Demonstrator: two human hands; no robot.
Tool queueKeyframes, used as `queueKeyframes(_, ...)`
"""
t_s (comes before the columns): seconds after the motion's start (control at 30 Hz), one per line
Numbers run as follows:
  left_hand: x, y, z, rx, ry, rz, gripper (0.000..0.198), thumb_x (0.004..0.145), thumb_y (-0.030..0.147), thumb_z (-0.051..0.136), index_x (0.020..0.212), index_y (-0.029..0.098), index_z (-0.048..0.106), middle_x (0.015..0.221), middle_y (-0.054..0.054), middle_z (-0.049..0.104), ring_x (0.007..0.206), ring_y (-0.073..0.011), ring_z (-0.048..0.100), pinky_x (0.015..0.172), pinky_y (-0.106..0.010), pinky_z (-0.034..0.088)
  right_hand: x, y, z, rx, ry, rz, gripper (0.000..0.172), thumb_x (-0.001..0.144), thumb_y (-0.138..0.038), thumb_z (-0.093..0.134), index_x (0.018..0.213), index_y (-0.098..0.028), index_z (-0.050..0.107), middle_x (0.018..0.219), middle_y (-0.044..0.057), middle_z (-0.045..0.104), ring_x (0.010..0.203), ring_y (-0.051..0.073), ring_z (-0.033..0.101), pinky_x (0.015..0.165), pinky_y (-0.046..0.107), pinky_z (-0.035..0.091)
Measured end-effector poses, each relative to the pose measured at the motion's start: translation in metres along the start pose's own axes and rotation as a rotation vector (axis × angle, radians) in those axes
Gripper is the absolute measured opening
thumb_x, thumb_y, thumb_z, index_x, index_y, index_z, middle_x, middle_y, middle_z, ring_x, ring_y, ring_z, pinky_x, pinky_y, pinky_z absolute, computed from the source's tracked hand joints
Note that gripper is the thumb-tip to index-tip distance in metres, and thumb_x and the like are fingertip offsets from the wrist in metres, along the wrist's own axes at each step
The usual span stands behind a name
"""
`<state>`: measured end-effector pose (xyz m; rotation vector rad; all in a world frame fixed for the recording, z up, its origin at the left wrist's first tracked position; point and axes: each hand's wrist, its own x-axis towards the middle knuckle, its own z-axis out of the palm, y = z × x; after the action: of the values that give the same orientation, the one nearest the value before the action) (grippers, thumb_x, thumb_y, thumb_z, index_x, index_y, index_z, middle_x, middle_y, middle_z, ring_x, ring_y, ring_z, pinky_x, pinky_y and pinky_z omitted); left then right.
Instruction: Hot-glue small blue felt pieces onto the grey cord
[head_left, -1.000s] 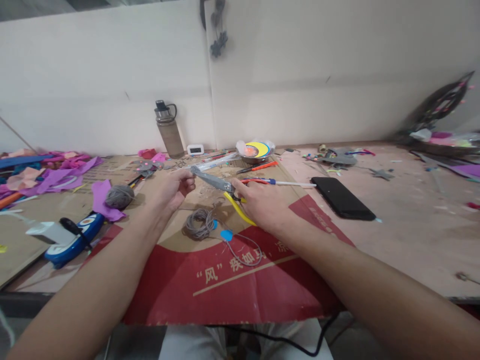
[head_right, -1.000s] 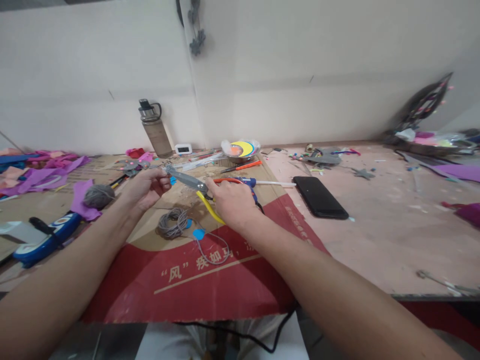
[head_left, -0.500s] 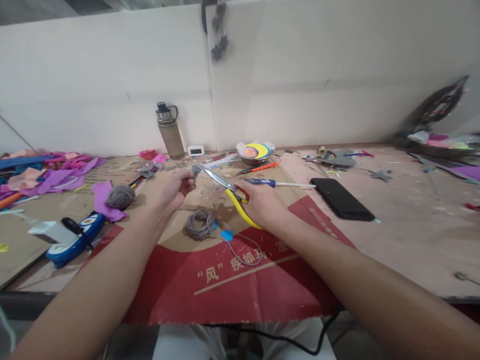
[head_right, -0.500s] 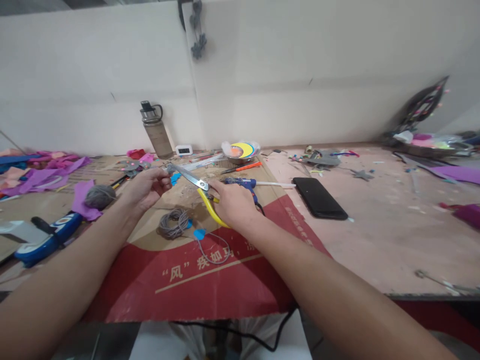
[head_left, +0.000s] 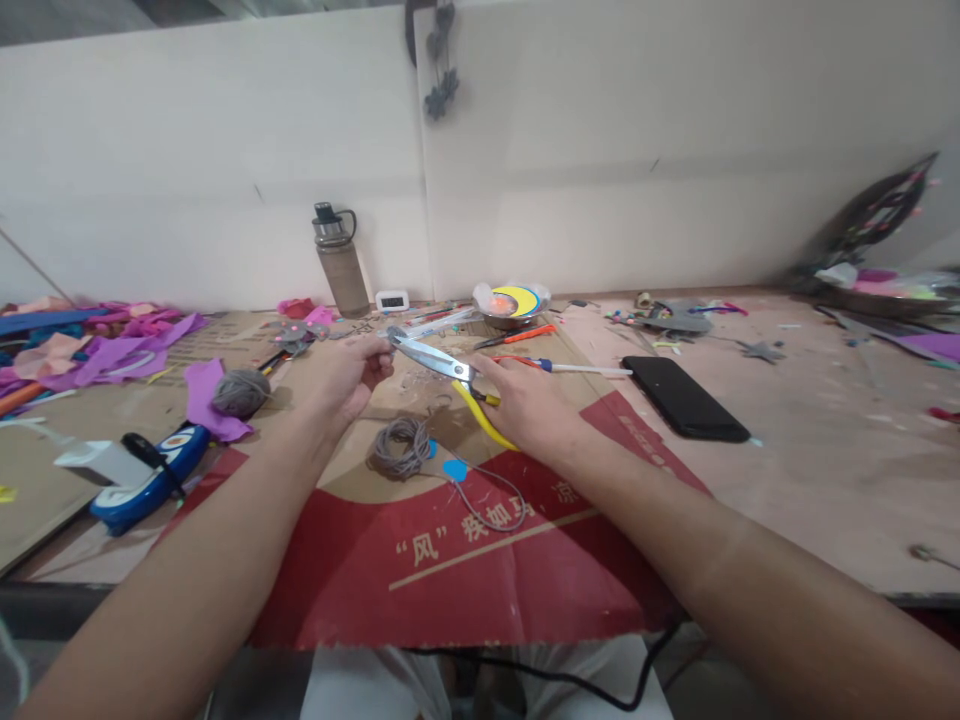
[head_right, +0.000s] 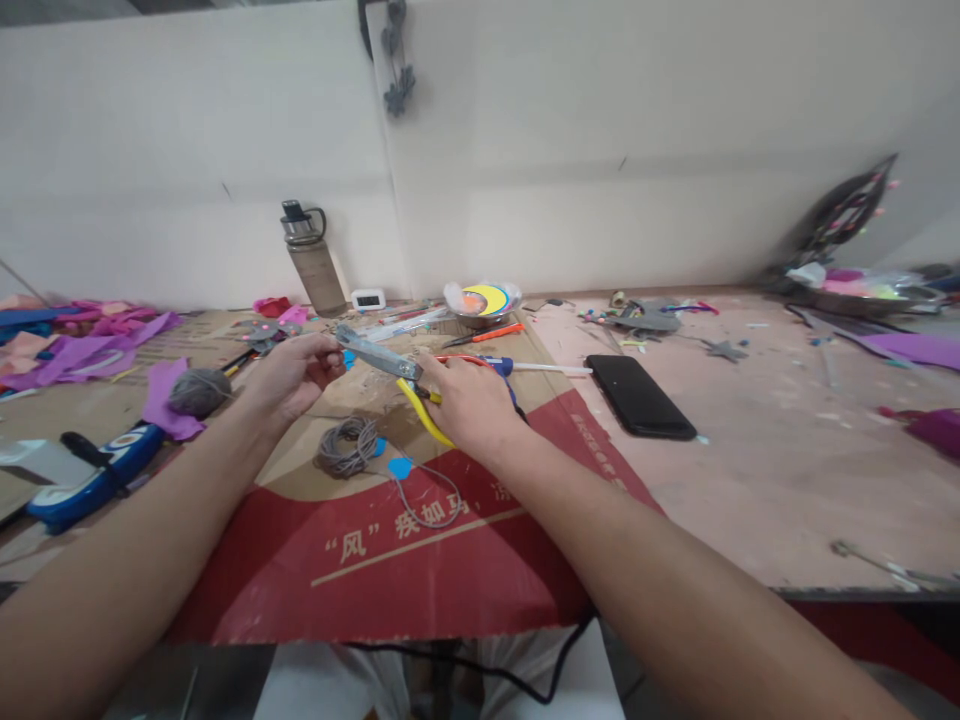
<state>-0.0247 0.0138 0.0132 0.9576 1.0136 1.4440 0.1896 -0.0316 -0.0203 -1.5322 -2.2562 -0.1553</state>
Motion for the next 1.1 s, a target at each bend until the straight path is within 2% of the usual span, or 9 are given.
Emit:
queueKeyframes(0.3, -0.0010, -0.0012, 0.0013, -0.012, -0.023, 0.043, 0.014, 0.055, 0.003, 0.063, 0.052, 0.012, 0.053, 0.052, 0.002, 0.049, 0.046, -0.0040, 0.045, 0.045, -0.014, 0.040, 0.0002, 0.0012, -0.0025, -0.064, -0.009, 0.003, 0.042, 0.092, -0.032, 0.043, 0.133, -0.025, 0.048, 0.108, 0.010, 0.069, 0.092, 0.023, 0.065, 0.071, 0.029, 0.040)
queueKeyframes(0.47, -0.0009, -0.0010, -0.0003, -0.005, -0.073, 0.077, 0.014, 0.055, 0.004, 0.065, 0.051, 0.012, 0.055, 0.051, 0.002, 0.049, 0.047, -0.0046, 0.045, 0.046, -0.015, 0.040, -0.0002, 0.0023, -0.0020, -0.074, -0.005, -0.002, 0.041, 0.091, -0.033, 0.043, 0.132, -0.027, 0.049, 0.103, 0.009, 0.071, 0.087, 0.023, 0.066, 0.065, 0.030, 0.038)
queueKeyframes(0.87, 0.0031, -0.0017, -0.0051, -0.064, -0.089, -0.043, 0.011, 0.055, 0.003, 0.061, 0.055, 0.012, 0.055, 0.055, 0.002, 0.051, 0.047, -0.0044, 0.045, 0.048, -0.016, 0.043, -0.0009, 0.0020, -0.0021, -0.095, 0.002, 0.018, 0.043, 0.090, -0.035, 0.044, 0.131, -0.027, 0.052, 0.101, 0.008, 0.073, 0.085, 0.024, 0.067, 0.062, 0.029, 0.036)
queueKeyframes(1.1, 0.0036, -0.0002, -0.0054, -0.072, -0.080, -0.027, 0.010, 0.052, 0.002, 0.061, 0.052, 0.011, 0.056, 0.054, 0.001, 0.051, 0.046, -0.0039, 0.044, 0.047, -0.015, 0.042, -0.0011, 0.0027, -0.0025, -0.055, -0.004, 0.009, 0.045, 0.090, -0.041, 0.044, 0.132, -0.029, 0.052, 0.099, 0.007, 0.073, 0.084, 0.025, 0.067, 0.061, 0.030, 0.036)
